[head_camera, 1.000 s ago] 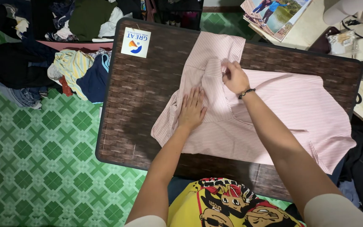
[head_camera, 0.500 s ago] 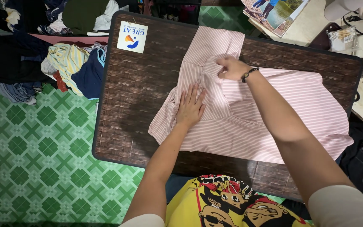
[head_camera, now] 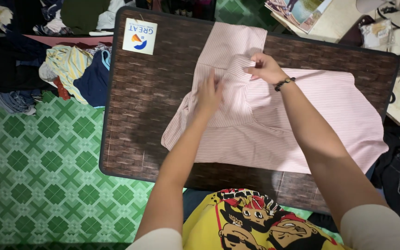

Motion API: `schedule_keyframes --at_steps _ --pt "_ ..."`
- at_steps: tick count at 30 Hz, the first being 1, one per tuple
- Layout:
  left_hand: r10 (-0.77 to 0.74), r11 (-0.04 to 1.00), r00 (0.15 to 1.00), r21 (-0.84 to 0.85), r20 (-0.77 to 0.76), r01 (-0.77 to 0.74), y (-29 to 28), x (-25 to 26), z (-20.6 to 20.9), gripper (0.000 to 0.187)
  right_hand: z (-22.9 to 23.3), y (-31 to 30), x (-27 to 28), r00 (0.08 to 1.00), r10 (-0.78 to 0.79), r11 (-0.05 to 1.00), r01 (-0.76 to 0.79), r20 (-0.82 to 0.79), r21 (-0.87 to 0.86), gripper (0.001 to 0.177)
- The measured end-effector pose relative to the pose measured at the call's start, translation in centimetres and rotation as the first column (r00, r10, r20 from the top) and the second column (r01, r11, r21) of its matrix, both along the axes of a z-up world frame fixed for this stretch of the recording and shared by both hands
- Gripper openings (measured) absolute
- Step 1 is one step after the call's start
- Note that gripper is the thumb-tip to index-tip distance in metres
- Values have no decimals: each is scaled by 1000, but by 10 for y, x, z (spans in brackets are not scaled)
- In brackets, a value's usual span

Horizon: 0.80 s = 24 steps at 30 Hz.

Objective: The person is folding various shirts on a table.

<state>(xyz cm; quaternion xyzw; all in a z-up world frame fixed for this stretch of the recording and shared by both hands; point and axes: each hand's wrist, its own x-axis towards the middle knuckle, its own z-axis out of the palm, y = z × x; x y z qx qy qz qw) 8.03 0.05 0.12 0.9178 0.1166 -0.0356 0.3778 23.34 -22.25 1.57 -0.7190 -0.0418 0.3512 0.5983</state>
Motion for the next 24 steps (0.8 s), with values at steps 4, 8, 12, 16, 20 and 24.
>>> schedule_keyframes --at_steps 4,8,12,16,20,24 --pt "91 868 990 -479 -104 -130 13 65 -25 61 -48 -14 6 942 20 969 -101 334 227 33" --pt "-365 839 893 -509 -263 193 33 86 -58 55 16 0 -12 980 -131 971 96 152 219 27" --pt "-266 804 937 -589 -226 87 36 76 0 51 48 10 -27 981 -194 954 183 22 237 21" --pt "-112 671 920 -711 -376 -209 29 79 12 52 33 1 -25 986 -35 995 19 163 99 21" --pt "-162 525 986 -842 44 124 23 103 -25 65 40 -4 -25 978 -16 992 -10 208 122 15" --pt "-297 538 949 -804 103 255 13 108 11 62 49 -11 -18 996 24 947 -50 87 316 10"
